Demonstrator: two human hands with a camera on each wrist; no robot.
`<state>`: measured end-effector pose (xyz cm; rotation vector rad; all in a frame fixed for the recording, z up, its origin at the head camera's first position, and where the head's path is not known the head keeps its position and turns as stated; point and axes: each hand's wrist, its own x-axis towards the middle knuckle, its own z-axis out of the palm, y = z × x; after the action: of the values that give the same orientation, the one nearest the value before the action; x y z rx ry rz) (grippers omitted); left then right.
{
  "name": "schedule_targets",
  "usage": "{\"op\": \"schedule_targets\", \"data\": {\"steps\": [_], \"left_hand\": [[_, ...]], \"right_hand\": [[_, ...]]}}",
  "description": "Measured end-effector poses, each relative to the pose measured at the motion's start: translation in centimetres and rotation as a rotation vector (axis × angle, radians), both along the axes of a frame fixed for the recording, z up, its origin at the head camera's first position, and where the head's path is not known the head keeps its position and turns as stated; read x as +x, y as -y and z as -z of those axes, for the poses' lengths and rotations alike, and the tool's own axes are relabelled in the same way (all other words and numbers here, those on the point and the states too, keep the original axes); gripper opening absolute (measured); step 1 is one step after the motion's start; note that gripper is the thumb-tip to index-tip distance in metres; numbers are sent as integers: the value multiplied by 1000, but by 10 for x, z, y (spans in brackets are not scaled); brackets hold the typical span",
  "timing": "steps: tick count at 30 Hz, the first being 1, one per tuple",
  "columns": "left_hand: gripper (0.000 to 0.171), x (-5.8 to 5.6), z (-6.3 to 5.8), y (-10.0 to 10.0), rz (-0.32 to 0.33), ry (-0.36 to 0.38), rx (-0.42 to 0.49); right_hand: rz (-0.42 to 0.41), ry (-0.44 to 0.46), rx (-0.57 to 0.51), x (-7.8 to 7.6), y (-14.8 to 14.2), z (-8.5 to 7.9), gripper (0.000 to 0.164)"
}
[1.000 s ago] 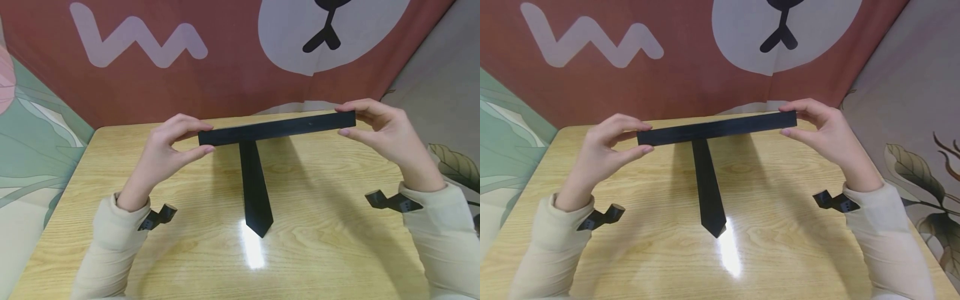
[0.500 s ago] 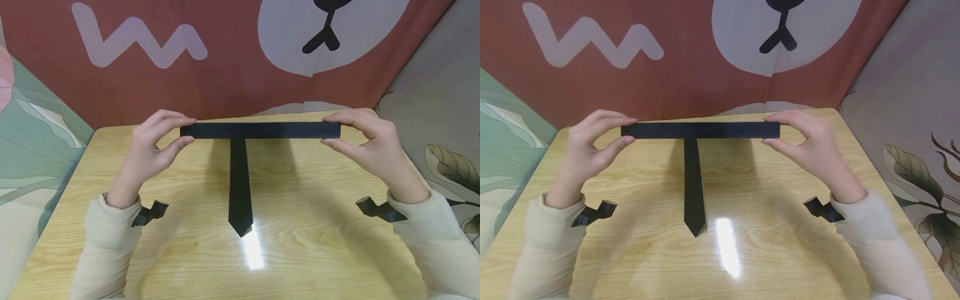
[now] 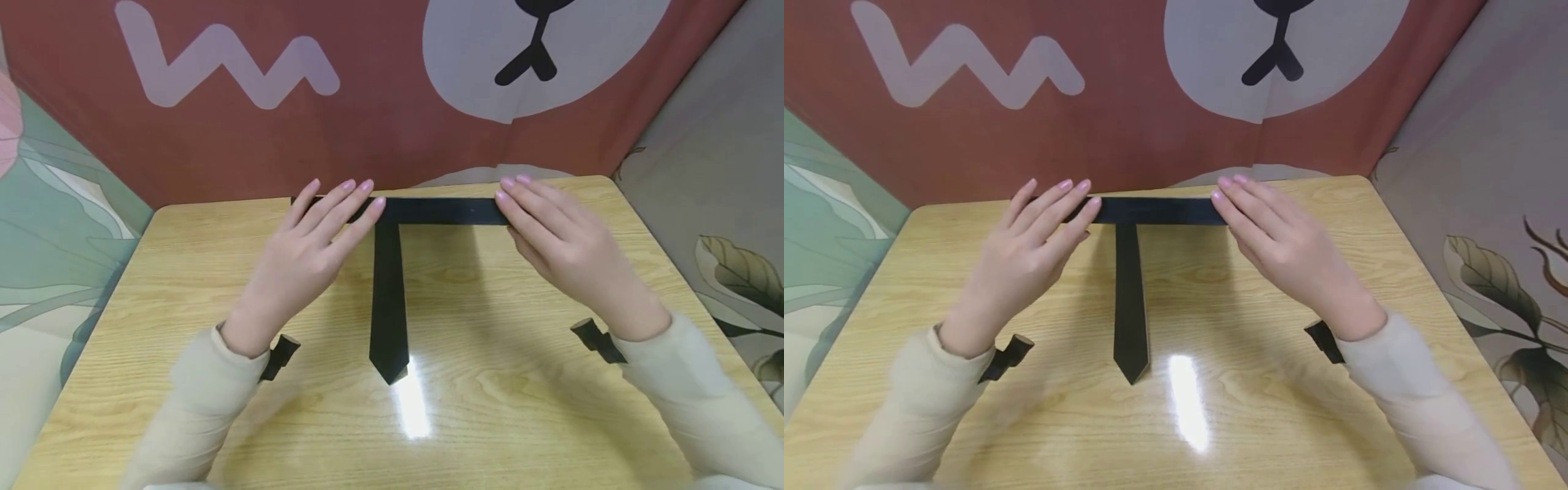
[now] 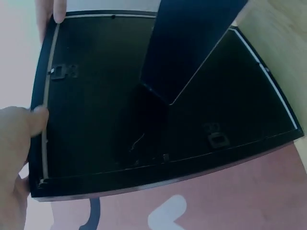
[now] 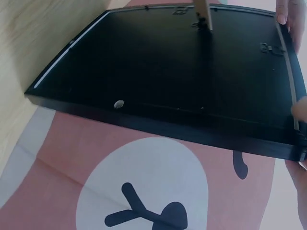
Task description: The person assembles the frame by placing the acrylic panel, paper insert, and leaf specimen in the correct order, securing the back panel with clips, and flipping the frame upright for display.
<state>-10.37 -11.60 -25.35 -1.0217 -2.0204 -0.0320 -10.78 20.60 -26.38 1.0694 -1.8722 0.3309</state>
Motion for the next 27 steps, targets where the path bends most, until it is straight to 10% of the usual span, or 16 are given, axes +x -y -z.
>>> {"op": "schedule_targets", "data": {"steps": [20,27], "left_hand": [[52,-28,15,29,124,17,195],[44,-28,17,25,65,33,265]], "right_hand": [[-88,-169,59,12,37,-5,27],[-121,-140,45,9,38,1,26]]}}
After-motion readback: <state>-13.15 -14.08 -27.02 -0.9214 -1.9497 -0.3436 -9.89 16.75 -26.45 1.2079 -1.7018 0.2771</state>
